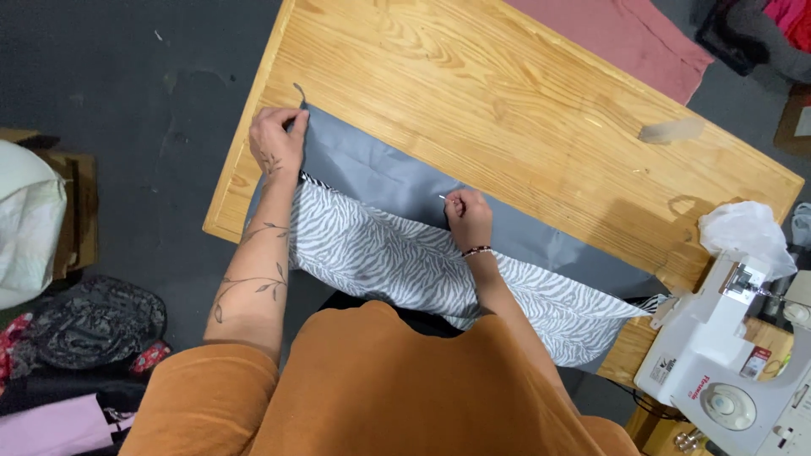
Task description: The person pins a dark gray fabric to a zebra-print fabric on a wooden table. They then move to a second table, place the pinned fabric on a floral patterned fabric, and pick up a small object from the table.
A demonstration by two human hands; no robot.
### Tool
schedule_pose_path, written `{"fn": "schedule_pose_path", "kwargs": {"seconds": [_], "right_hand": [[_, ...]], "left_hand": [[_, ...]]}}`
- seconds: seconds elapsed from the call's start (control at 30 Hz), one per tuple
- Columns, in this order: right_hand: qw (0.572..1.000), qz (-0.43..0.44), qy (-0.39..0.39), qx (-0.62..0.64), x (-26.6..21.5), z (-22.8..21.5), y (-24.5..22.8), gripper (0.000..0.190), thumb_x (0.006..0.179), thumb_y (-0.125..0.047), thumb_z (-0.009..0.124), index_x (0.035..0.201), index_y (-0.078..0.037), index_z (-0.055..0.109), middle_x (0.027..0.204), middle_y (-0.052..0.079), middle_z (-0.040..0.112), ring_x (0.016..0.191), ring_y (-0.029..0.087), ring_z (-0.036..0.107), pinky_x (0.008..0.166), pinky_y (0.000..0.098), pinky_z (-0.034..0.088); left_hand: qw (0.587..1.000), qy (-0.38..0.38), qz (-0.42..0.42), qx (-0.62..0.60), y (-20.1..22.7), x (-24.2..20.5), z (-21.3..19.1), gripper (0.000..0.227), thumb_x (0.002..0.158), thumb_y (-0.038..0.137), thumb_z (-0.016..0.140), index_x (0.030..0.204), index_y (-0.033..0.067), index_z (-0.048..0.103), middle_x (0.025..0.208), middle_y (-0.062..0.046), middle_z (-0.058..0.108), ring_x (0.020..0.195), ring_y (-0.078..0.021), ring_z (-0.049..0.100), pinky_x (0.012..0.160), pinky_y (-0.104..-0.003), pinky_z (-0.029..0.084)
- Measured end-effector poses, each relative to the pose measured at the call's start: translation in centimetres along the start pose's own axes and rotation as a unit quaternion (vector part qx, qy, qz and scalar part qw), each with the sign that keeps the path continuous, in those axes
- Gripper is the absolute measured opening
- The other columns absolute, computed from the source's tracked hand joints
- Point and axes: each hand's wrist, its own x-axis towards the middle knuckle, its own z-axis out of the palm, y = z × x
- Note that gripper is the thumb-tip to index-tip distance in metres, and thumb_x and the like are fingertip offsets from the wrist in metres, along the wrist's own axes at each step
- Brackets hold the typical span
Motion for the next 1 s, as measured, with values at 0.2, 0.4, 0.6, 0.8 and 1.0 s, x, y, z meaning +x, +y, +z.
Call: {"fn": "schedule_pose_path", "kwargs": {"seconds": [0.2,0.4,0.6,0.8,1.0], "right_hand": [[0.999,0.020,-0.011,-0.028,-0.1,0.5,-0.4,0.010,0.083,-0.019,0.078,0.084,-0.021,0.068,0.073,-0.002,0.056,0.075,0.019,0.066,0.076,0.0337,0.053],[0.999,0.026,-0.028,-0.036,-0.2,0.1,-1.3,0.010,0.085,-0.018,0.077,0.085,-0.021,0.068,0.074,-0.002,0.058,0.077,0.019,0.065,0.077,0.0332,0.052],[0.998,0.042,-0.036,-0.029,-0.4,-0.3,-2.4,0.007,0.087,-0.018,0.075,0.086,-0.021,0.068,0.076,-0.002,0.060,0.080,0.018,0.065,0.078,0.0328,0.053],[1.000,0.004,-0.028,-0.002,-0.3,0.2,-2.9,0.006,0.089,-0.020,0.076,0.090,-0.021,0.069,0.078,-0.001,0.061,0.081,0.022,0.065,0.078,0.0351,0.054],[0.997,0.011,-0.034,0.073,0.1,1.6,-5.5,0.006,0.091,-0.022,0.076,0.092,-0.021,0.070,0.078,-0.002,0.061,0.078,0.018,0.066,0.077,0.0329,0.054]], "left_hand": [[1.000,0.013,0.007,0.012,3.1,-0.5,-2.0,0.007,0.084,0.028,0.084,0.086,0.0282,0.076,0.090,0.006,0.064,0.093,-0.0203,0.065,0.080,-0.042,0.057],[0.987,0.053,0.137,0.062,2.8,-1.0,-1.7,0.009,0.088,0.020,0.081,0.087,0.0202,0.072,0.090,0.003,0.058,0.093,-0.0194,0.061,0.081,-0.035,0.053],[0.934,0.165,0.254,0.192,2.8,-1.3,0.2,0.014,0.083,0.018,0.074,0.072,0.0169,0.066,0.078,0.002,0.053,0.077,-0.0186,0.059,0.061,-0.033,0.049],[0.938,0.116,0.291,0.151,5.4,-2.6,-3.5,0.020,0.077,0.019,0.079,0.092,0.0065,0.079,0.112,-0.010,0.058,0.093,-0.0277,0.059,0.065,-0.038,0.049],[0.994,0.039,0.090,0.055,4.2,-1.2,-2.1,0.005,0.082,0.028,0.081,0.082,0.0232,0.080,0.092,0.004,0.056,0.087,-0.0213,0.062,0.067,-0.035,0.054]]}}
